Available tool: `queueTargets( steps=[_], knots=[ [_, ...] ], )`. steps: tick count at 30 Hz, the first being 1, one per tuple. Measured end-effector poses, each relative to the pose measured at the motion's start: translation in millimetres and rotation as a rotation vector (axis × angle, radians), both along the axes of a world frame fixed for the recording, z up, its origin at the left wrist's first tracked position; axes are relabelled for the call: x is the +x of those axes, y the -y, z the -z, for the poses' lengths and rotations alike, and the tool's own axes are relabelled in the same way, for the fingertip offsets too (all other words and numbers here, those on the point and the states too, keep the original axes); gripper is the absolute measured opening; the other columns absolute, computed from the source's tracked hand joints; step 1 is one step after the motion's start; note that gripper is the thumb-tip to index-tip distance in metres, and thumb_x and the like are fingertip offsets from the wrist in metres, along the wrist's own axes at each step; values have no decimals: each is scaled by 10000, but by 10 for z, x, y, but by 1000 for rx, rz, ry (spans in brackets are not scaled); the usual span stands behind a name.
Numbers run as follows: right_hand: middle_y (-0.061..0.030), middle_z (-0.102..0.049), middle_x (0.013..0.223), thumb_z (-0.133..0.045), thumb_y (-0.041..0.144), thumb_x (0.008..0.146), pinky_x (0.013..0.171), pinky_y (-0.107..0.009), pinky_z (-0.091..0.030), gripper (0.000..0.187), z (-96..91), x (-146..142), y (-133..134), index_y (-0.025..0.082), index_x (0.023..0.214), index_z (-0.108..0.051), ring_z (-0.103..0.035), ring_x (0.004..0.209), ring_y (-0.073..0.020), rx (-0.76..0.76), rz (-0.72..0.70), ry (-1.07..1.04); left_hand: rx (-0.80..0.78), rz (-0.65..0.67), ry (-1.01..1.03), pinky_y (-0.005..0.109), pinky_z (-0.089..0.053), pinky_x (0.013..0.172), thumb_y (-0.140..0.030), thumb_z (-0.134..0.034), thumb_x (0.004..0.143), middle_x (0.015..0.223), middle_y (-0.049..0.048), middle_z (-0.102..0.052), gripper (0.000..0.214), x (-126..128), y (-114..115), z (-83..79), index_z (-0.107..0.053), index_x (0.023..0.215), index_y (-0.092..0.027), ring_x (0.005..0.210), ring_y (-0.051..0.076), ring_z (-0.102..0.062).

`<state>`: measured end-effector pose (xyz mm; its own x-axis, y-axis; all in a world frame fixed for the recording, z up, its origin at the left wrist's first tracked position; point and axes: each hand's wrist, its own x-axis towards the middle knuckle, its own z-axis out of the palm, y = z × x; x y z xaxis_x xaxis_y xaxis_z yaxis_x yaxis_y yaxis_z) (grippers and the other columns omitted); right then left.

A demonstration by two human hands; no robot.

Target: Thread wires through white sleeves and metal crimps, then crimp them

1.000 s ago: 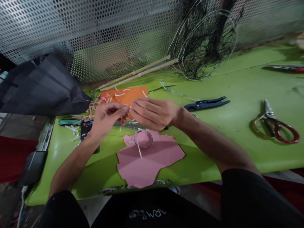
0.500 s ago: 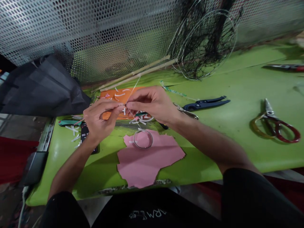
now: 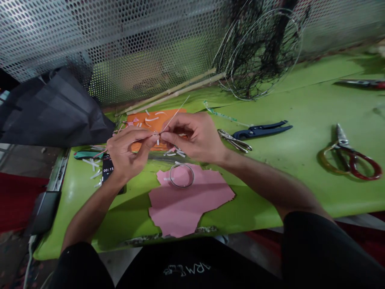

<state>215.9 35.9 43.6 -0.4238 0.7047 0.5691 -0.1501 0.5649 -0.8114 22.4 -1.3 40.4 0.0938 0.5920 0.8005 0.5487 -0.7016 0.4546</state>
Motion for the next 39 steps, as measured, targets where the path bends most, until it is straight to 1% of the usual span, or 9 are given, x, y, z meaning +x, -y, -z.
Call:
queueTargets(
  steps=[3, 6, 10, 13, 16, 25, 30, 34, 39],
  knots=[
    [-12, -731, 760, -662, 203, 941, 626, -229, -537, 108, 35, 0, -4, 177, 837, -674, -635, 645, -97, 301, 147, 57, -93, 64, 90, 224, -572, 579, -278, -794, 886, 721, -18, -756, 53, 26, 1, -1, -803, 849, -241, 602, 99, -693],
    [-32, -763, 836, -559, 153, 966, 690, -275, -558, 145, 77, 22, -39, 202, 916, -687, -670, 714, -131, 534, 231, 159, -251, 122, 211, 194, -551, 497, -326, -799, 880, 703, -23, -743, 127, 56, 6, -20, -791, 802, -226, 533, 82, -667],
    [-32, -759, 841, -488, 174, 999, 707, -301, -553, 214, 111, 75, -93, 232, 961, -691, -670, 735, -150, 702, 276, 299, -446, 208, 356, 197, -551, 448, -381, -845, 828, 676, -17, -741, 189, 67, -7, -26, -782, 759, -216, 485, 81, -637],
    [-22, -751, 826, -493, 199, 1007, 697, -297, -545, 212, 105, 104, -112, 239, 965, -697, -659, 717, -146, 754, 272, 314, -519, 252, 403, 205, -550, 427, -390, -852, 818, 676, -5, -744, 200, 53, -34, 3, -779, 754, -215, 490, 95, -642],
    [-17, -755, 822, -516, 191, 993, 683, -284, -531, 194, 71, 108, -114, 234, 940, -698, -657, 714, -140, 691, 266, 308, -548, 253, 421, 209, -568, 440, -388, -852, 815, 657, -4, -732, 198, 43, -63, 38, -782, 750, -214, 499, 104, -655],
    [8, -707, 717, -659, 224, 915, 603, -229, -448, 124, -53, 116, -135, 167, 811, -696, -577, 622, -91, 247, 72, 231, -502, 222, 369, 206, -575, 469, -364, -839, 818, 653, -12, -737, 178, 84, -75, 30, -782, 758, -206, 478, 88, -639],
    [12, -673, 685, -688, 278, 912, 566, -219, -407, 184, -62, 140, -156, 156, 775, -700, -538, 614, -82, 140, 14, 222, -479, 200, 338, 197, -568, 461, -395, -884, 773, 674, -2, -744, 231, 110, -55, 18, -773, 737, -195, 467, 84, -632],
    [5, -682, 712, -687, 241, 896, 575, -212, -424, 144, -60, 120, -150, 149, 786, -700, -547, 626, -82, 109, 11, 186, -461, 194, 352, 169, -560, 466, -387, -899, 757, 664, -9, -740, 230, 118, -47, -1, -781, 735, -191, 472, 77, -644],
    [5, -689, 720, -709, 243, 891, 583, -206, -458, 132, -67, 116, -147, 147, 801, -693, -576, 633, -81, 75, 9, 145, -538, 271, 418, 199, -606, 502, -420, -866, 799, 694, -3, -756, 227, 58, -78, -4, -807, 767, -203, 511, 98, -677]
  ],
)
